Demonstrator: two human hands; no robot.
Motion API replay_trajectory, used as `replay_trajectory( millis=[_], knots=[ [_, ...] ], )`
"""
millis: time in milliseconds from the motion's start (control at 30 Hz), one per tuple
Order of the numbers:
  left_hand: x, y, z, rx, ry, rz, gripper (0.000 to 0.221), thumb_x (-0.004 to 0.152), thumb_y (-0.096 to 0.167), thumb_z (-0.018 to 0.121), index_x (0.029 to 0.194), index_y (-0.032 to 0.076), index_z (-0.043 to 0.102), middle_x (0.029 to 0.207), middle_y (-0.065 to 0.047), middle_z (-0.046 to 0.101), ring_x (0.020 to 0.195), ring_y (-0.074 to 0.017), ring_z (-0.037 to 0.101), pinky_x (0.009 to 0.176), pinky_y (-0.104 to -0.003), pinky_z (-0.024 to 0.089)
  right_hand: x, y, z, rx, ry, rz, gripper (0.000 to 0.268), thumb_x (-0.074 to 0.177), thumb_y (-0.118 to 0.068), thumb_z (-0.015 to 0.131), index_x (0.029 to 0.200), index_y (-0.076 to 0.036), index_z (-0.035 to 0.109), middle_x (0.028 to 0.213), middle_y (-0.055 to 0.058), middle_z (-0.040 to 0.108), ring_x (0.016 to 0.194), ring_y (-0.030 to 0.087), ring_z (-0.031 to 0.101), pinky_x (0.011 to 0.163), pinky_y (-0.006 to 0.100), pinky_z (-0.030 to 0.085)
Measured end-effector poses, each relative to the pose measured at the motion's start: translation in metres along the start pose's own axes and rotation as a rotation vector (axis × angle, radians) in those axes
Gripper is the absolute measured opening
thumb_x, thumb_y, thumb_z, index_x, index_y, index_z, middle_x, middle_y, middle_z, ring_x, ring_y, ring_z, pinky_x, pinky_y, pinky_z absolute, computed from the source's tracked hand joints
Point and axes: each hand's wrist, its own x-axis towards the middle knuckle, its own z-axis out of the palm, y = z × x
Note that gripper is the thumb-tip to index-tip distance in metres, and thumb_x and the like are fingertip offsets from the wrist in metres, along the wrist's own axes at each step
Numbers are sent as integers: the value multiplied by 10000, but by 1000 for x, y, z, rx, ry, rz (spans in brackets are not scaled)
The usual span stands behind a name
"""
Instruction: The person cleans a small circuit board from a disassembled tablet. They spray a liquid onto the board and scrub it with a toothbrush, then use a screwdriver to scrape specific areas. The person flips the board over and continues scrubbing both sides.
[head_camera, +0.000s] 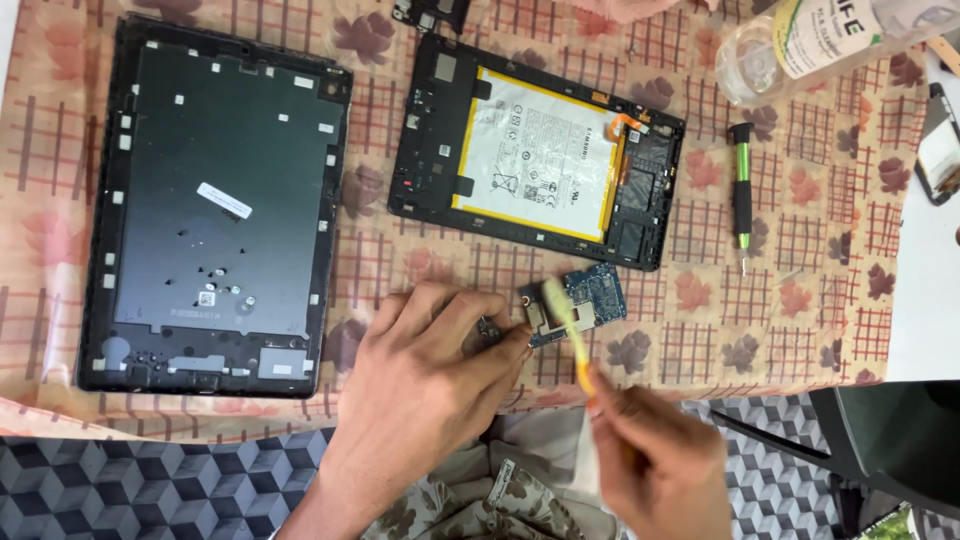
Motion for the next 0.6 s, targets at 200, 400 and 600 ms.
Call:
replay_trajectory(
  millis=[200,400,600],
  knots=[
    [-1,0,1,-23,1,-5,161,848,190,784,998,136,809,1090,53,659,1035,-191,575,820,-365,446,-5,-10,0,-191,15,63,372,870,19,713,1227,-83,736,644,39,658,428,57,494,401,244,364],
    [0,-1,0,-7,35,17,150,809,186,783,950,137,794,1108,29,663,1058,-216,586,835,-386,441,12,-31,-13,-211,-158,196,352,791,-15,738,1135,-82,768,607,5,729,378,8,623,309,220,413],
    [0,1,-1,-23,40,-4,158,817,179,783,969,139,798,1104,37,662,1059,-214,585,849,-383,447,3,-27,-2,-280,-96,108,354,844,-12,716,1194,-55,748,557,38,617,390,46,563,375,262,421]
  ],
)
